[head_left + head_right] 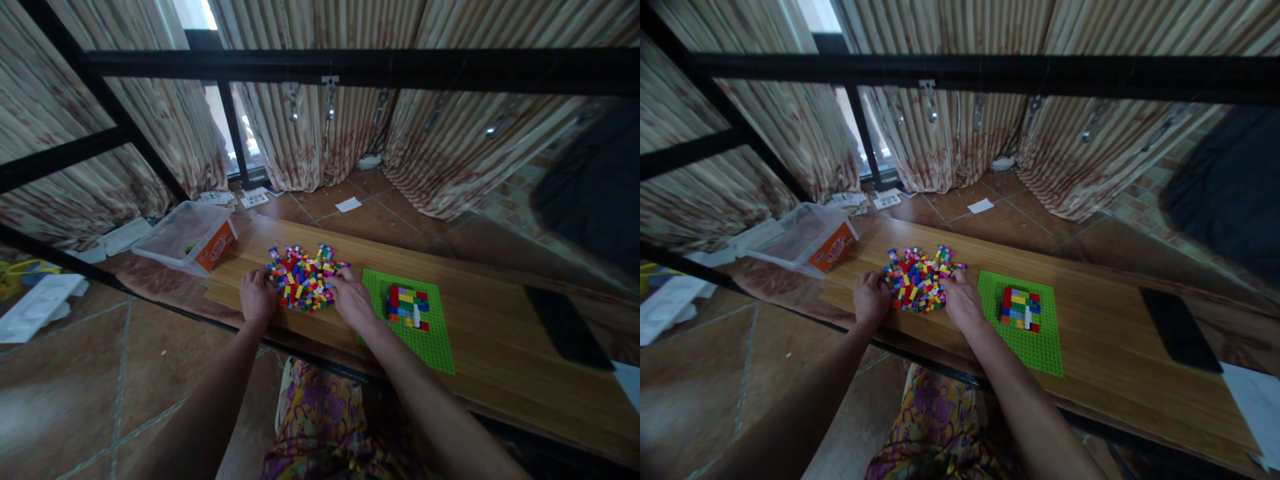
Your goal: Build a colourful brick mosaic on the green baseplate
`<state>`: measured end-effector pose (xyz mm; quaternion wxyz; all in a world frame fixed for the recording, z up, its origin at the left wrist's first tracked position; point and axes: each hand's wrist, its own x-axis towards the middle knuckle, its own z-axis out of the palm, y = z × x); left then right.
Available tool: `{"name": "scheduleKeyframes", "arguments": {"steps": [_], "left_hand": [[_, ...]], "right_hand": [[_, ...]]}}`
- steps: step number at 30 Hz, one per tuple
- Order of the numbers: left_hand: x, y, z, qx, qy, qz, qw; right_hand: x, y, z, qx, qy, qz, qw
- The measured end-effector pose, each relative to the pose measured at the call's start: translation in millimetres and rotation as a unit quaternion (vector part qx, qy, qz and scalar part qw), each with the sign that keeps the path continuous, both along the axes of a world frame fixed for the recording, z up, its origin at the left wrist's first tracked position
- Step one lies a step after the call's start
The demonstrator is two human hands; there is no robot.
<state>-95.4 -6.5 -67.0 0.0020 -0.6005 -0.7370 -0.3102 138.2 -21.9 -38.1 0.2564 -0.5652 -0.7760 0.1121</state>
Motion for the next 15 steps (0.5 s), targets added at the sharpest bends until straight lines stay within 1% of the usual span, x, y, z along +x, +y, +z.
{"name": "scheduleKeyframes", "arguments": {"steps": [4, 10, 15], "left_hand": [[-0.3, -0.1, 0.8, -0.001, 0.012, -0.004, 1.000], [-1.0, -0.2, 1.6, 0.004, 0.027, -0.007, 1.000], [-1.5, 0.9, 0.5, 0.006, 0.025, -0.006, 1.000]], "right_hand": [[-1.2, 4.6, -1.6, -0.012, -0.016, 0.004, 1.000], [-5.0, 7.6, 3.9, -0.049, -0.040, -0.004, 0.998], [-5.3, 3.8, 9.7, -0.025, -0.023, -0.023, 0.999]]}}
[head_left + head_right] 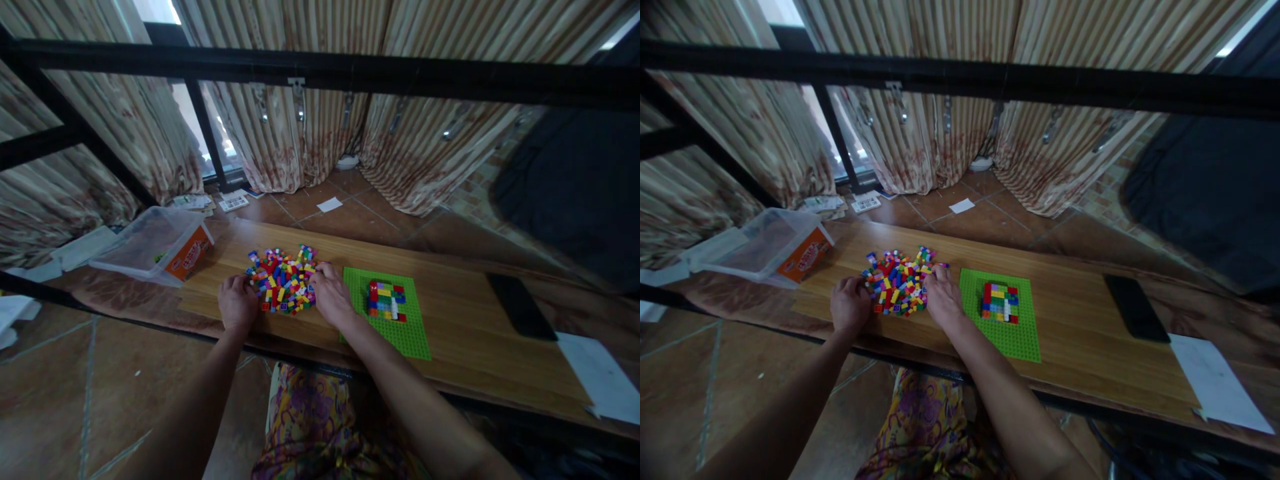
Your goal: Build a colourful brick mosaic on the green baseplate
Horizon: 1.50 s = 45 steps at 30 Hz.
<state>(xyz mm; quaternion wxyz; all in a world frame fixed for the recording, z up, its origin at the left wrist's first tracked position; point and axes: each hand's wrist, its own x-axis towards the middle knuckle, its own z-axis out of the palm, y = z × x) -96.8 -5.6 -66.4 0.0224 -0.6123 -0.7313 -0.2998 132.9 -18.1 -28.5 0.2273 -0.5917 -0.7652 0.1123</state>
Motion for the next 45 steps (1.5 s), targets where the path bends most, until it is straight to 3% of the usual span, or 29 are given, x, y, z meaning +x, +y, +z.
{"name": "scheduleKeyframes", "arguments": {"steps": [6, 11, 19, 24, 30, 38, 45], "left_hand": [[0.1, 0.0, 0.2, 0.003, -0.005, 0.002, 1.000], [1.2, -0.9, 1.2, -0.006, -0.008, -0.001, 1.000], [0.0, 0.0, -1.1, 0.001, -0.009, -0.001, 1.000], [0.4, 0.2, -0.6, 0.000, -0.015, 0.000, 1.000], [0.7, -0.9, 0.0, -0.003, -0.015, 0.001, 1.000], [-0.2, -0.5, -1.8, -0.004, -0.015, -0.001, 1.000], [-4.8, -2.7, 4.6, 0.032, -0.082, 0.013, 0.996]], "right_hand": [[5.6, -10.9, -8.0, -0.005, 0.021, -0.009, 1.000], [14.8, -20.8, -15.4, 0.036, 0.064, -0.029, 0.997], [11.7, -21.0, -13.7, 0.013, 0.034, 0.024, 0.999], [8.3, -14.1, -13.9, -0.006, 0.046, 0.021, 0.999], [12.3, -18.7, -7.3, 0.026, 0.079, -0.001, 0.997], [46.6, -70.6, 15.7, -0.005, 0.276, -0.058, 0.959], [111.5, -123.9, 3.9, -0.050, 0.375, -0.221, 0.899]]}}
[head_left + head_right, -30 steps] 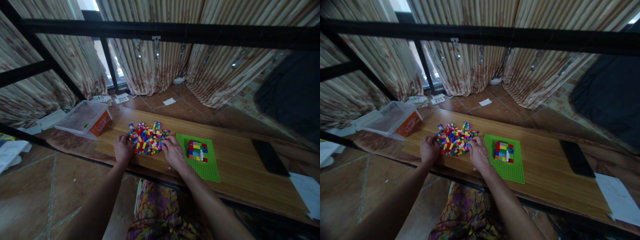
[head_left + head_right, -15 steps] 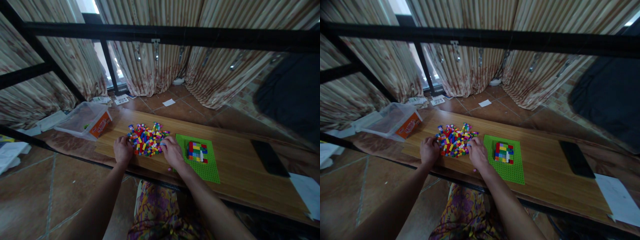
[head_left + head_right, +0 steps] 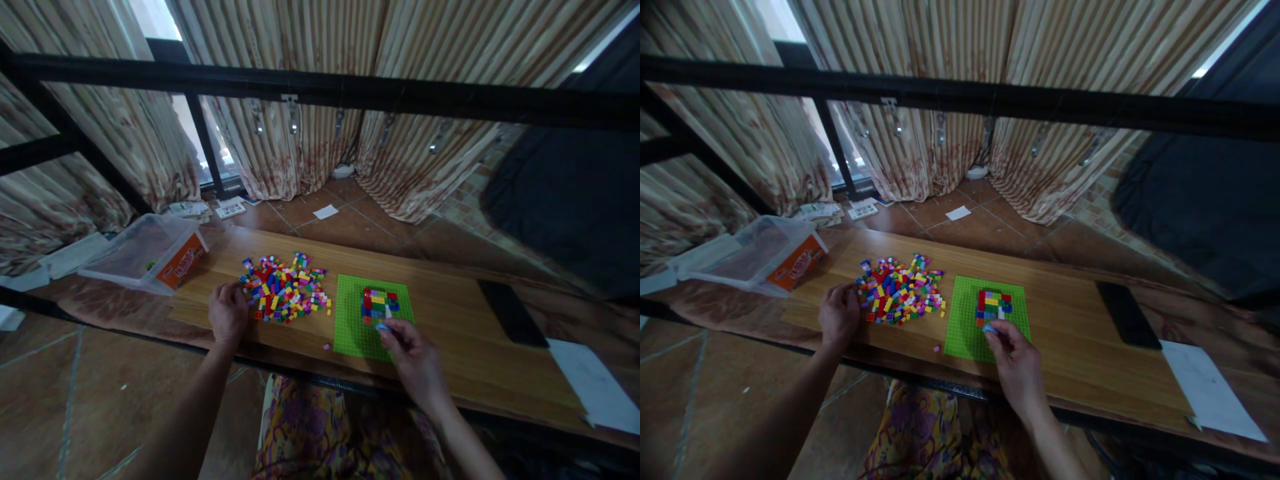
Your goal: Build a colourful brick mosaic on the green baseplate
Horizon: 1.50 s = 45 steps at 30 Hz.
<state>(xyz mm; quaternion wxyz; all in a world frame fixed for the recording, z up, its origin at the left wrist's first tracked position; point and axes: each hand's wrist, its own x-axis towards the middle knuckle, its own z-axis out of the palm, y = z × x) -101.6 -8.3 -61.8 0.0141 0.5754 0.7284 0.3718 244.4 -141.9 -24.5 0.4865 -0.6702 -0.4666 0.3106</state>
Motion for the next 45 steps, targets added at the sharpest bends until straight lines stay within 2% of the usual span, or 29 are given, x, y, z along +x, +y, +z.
{"name": "scheduleKeyframes", "arguments": {"steps": [4, 6, 10, 12, 15, 24, 29, 33, 38, 42, 45], "left_hand": [[15.5, -24.0, 16.1, 0.117, -0.021, 0.003, 0.993], [37.2, -46.7, 24.7, 0.137, -0.003, -0.066, 0.988], [93.2, -92.1, 29.2, 0.079, 0.074, -0.258, 0.960], [115.4, -103.4, 24.5, 0.044, 0.109, -0.285, 0.951], [131.9, -103.0, 15.9, 0.012, 0.155, -0.282, 0.947], [126.7, -76.9, 9.6, -0.006, 0.174, -0.232, 0.957], [117.6, -75.8, 3.3, 0.016, 0.163, -0.250, 0.954], [110.1, -77.9, 0.8, 0.027, 0.159, -0.265, 0.951], [99.4, -75.8, 0.5, 0.039, 0.169, -0.264, 0.949], [93.4, -70.9, 2.3, 0.053, 0.190, -0.250, 0.948], [98.4, -68.2, 9.4, 0.068, 0.190, -0.237, 0.950]], "right_hand": [[41.1, -11.6, -5.4, -0.037, 0.024, -0.066, 0.997], [56.4, -10.5, -5.7, -0.047, 0.055, -0.097, 0.993], [69.2, 4.8, -5.2, -0.048, 0.139, -0.131, 0.980], [68.2, 15.8, -6.1, -0.046, 0.177, -0.126, 0.975], [63.9, 30.8, -10.2, -0.044, 0.208, -0.113, 0.971], [57.7, 46.4, -26.3, -0.051, 0.174, -0.126, 0.975], [49.3, 48.3, -24.9, -0.036, 0.150, -0.163, 0.975], [42.6, 50.0, -26.4, -0.027, 0.091, -0.196, 0.976], [47.8, 49.4, -33.8, -0.055, 0.019, -0.198, 0.979], [50.9, 49.3, -33.3, -0.066, 0.011, -0.189, 0.980], [49.0, 49.0, -29.6, -0.069, 0.023, -0.188, 0.980]]}}
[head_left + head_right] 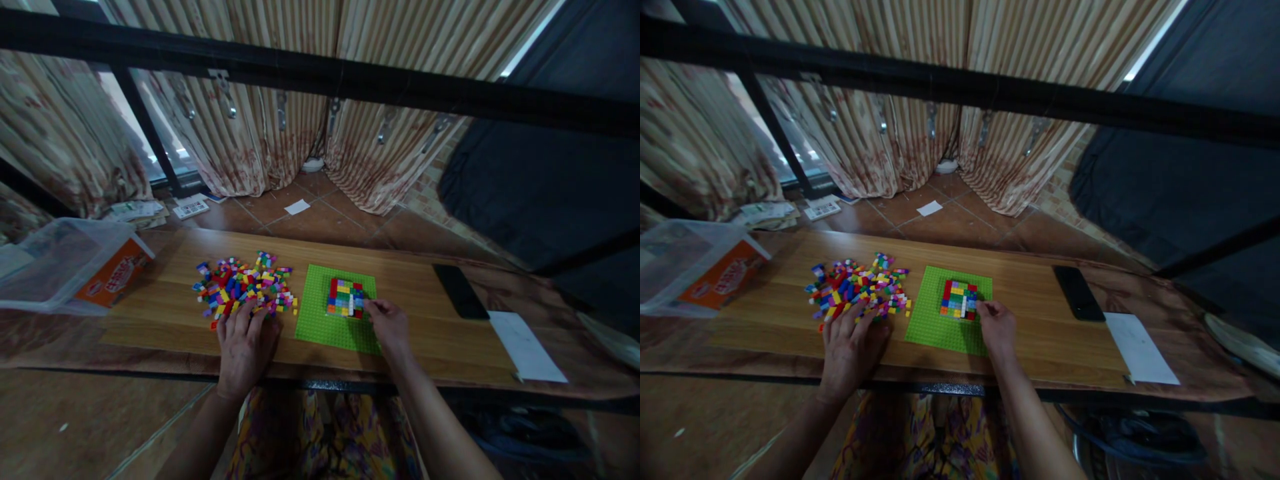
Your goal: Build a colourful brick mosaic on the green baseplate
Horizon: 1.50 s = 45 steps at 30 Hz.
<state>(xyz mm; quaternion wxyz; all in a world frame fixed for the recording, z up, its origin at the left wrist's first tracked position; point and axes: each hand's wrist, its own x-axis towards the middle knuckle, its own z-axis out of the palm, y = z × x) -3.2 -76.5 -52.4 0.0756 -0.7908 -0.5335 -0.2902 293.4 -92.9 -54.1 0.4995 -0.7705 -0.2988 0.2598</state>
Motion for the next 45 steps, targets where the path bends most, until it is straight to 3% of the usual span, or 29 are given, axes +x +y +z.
{"name": "scheduleKeyframes", "arguments": {"steps": [2, 7, 13, 19, 25, 36, 40, 45], "left_hand": [[10.3, -0.3, 6.7, -0.003, -0.016, -0.026, 1.000], [53.2, -8.1, 15.2, -0.080, -0.047, -0.168, 0.981], [85.1, -15.8, 6.2, -0.092, 0.003, -0.139, 0.986], [84.5, -17.5, 3.4, -0.068, 0.017, -0.162, 0.984], [86.5, -24.3, -3.0, -0.095, -0.022, -0.148, 0.984], [85.6, -28.6, -3.4, -0.116, -0.056, -0.147, 0.981], [84.4, -28.0, -2.0, -0.128, -0.071, -0.147, 0.978], [81.8, -27.8, -0.6, -0.152, -0.089, -0.160, 0.971]], "right_hand": [[-1.6, -0.7, 2.1, 0.003, 0.019, 0.000, 1.000], [-2.3, -1.1, 2.8, 0.010, 0.033, 0.004, 0.999], [-0.5, 2.4, -2.8, 0.002, -0.055, 0.027, 0.998], [-3.9, 3.3, 1.2, -0.022, -0.100, 0.037, 0.994], [-2.3, 6.1, 4.0, -0.037, -0.141, 0.051, 0.988], [0.1, 4.8, 3.9, -0.037, -0.130, 0.091, 0.987], [12.7, 3.7, 8.5, -0.007, -0.046, 0.059, 0.997], [28.4, 27.4, 24.0, 0.070, -0.080, 0.016, 0.994]]}}
